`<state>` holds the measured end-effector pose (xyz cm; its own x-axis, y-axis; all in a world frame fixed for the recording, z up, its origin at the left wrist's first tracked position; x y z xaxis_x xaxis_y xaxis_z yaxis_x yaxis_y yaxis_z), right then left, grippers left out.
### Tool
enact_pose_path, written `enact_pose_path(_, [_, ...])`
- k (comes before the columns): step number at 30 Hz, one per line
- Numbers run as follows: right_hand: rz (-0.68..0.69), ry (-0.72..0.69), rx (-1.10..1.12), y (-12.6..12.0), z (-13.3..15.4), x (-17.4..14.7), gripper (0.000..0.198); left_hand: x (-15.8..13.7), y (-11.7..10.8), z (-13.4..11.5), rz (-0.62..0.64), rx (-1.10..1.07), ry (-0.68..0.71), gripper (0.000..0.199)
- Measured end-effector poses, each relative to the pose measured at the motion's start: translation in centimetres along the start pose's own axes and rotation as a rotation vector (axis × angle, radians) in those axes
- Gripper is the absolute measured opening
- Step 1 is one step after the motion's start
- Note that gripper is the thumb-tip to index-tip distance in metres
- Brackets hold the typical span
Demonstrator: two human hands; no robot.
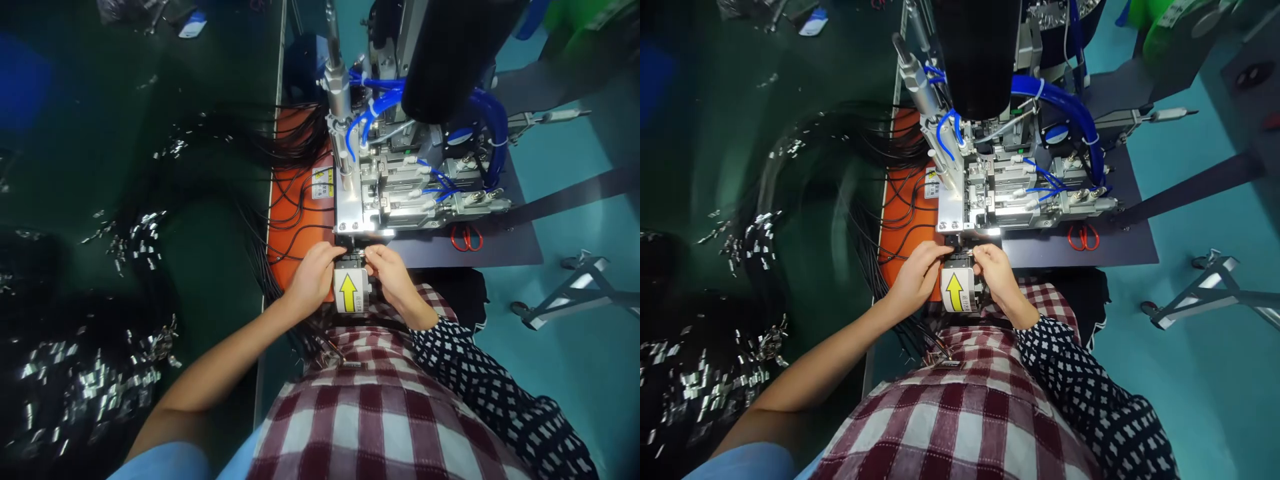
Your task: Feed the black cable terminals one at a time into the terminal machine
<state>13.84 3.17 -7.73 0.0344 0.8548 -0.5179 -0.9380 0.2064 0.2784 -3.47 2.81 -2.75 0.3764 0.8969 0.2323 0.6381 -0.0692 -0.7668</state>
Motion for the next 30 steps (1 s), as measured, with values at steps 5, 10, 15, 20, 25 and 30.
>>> enact_pose_path(5, [-0.001,-0.025,-0.027,-0.2,-0.4,0.2,0.036,-3.5,-1.5,0.6,0.017,0.264,-0.047,0.042])
enact_pose_path(10, [0.002,-0.065,-0.050,-0.2,-0.5,0.4,0.036,-5.0,-0.8,0.9,0.033,0.563,-0.036,0.052])
enact_pose_path(15, [-0.005,-0.082,-0.082,-0.4,-0.3,0.4,0.037,-4.5,-0.5,0.9,0.021,0.629,-0.024,0.052])
enact_pose_path(20, [-0.062,-0.045,-0.036,-1.9,-0.5,0.0,0.042,-4.9,-0.8,1.0,0.002,0.624,-0.010,0.050])
enact_pose_path(25, [-0.123,-0.069,-0.023,-3.8,-0.9,-0.1,0.036,-2.2,-0.8,2.1,0.021,0.576,-0.011,0.048])
enact_pose_path(30, [-0.108,-0.073,-0.012,-4.2,-0.1,-0.9,0.030,1.6,-3.8,3.4,0.036,0.366,0.003,0.040])
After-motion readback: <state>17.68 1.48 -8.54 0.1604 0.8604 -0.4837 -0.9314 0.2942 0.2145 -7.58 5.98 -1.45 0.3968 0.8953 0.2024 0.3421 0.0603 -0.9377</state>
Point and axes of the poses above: each hand's wrist, its own x-axis towards the middle knuckle, its own y-axis out of the palm, z = x × y, the point moved 2 cm from there along x, towards the middle knuckle, and after that the axes turned 6 degrees about -z, right-handed, at the moved point
